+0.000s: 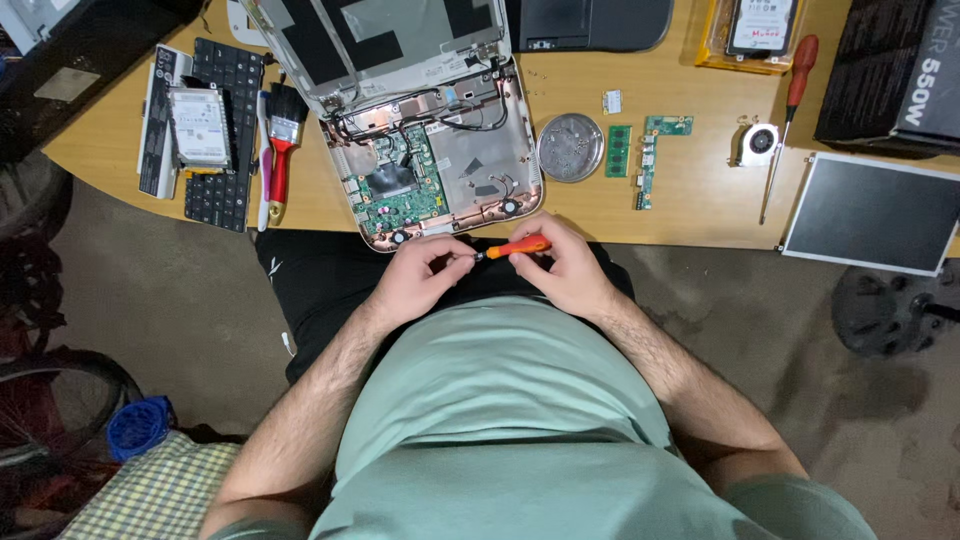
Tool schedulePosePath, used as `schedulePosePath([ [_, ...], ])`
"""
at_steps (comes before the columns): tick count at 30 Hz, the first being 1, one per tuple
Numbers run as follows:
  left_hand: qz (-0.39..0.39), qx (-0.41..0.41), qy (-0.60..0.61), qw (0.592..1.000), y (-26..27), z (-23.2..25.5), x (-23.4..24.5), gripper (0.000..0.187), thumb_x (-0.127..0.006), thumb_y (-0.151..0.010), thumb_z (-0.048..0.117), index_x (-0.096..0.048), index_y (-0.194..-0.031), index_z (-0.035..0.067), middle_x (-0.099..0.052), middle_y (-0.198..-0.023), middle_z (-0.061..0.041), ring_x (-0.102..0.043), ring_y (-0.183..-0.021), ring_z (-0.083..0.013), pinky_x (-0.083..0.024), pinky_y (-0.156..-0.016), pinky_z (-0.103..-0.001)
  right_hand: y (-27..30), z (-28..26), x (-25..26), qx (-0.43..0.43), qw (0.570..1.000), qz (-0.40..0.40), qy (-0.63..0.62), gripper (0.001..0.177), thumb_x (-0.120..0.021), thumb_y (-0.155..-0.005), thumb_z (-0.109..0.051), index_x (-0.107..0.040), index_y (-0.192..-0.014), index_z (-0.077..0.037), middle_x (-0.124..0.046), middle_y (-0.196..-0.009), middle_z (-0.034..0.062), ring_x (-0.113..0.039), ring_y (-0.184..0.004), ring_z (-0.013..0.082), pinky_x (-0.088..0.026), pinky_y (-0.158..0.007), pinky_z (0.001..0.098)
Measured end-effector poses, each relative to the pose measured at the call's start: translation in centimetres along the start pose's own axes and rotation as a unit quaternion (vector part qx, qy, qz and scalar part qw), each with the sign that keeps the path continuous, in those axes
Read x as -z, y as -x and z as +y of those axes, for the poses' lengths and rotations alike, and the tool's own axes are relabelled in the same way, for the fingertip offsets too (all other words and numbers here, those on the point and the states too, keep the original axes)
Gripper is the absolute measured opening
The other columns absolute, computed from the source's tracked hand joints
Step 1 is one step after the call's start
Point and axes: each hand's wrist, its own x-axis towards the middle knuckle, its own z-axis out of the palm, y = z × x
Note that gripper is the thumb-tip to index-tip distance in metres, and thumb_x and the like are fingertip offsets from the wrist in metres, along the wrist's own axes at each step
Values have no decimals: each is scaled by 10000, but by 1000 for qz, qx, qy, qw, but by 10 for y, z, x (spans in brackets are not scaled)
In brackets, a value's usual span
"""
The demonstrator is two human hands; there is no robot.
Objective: The person uses a screwdriver to remove screws from a laptop's internal components. They then install a RAM module into the motherboard slot.
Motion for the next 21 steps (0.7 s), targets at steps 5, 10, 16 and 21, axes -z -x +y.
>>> schedulePosePath([
  [5,2,7,-7,1000,-2,-1,-5,90,-846,-1101,55,-923,-1138,85,-844,-926,-99,-820,-810,-224,-649,-814,-411,0,16,2,-21,997,-8,-79,299,-806,-1103,65,-730,-1387,10,-765,-1198,154,-881,-927,217,-733,-923,434],
  [10,9,5,-14,1000,1,-4,-9,81,-873,-1074,56,-919,-1134,86,-847,-935,-83,-805,-831,-214,-645,-818,-402,4,29,-2,-25,993,-27,-109,263,-774,-1174,-38,-698,-1422,5,-779,-1221,154,-871,-964,212,-711,-955,458],
  [16,32,23,3,999,8,-24,-18,93,-884,-1077,71,-929,-1153,98,-835,-913,-58,-799,-802,-172,-646,-815,-375,6,10,-1,-43,999,-17,17,177,-769,-1214,-136,-756,-1365,-47,-820,-829,92,-747,-835,172,-636,-902,385],
  [21,31,23,41,998,5,-24,-23,137,-844,-1113,60,-922,-1224,41,-848,-946,-102,-822,-747,-175,-656,-820,-390,10,19,1,4,1000,4,12,149,-795,-1160,-32,-790,-1308,-41,-833,-945,142,-811,-830,215,-693,-846,377],
])
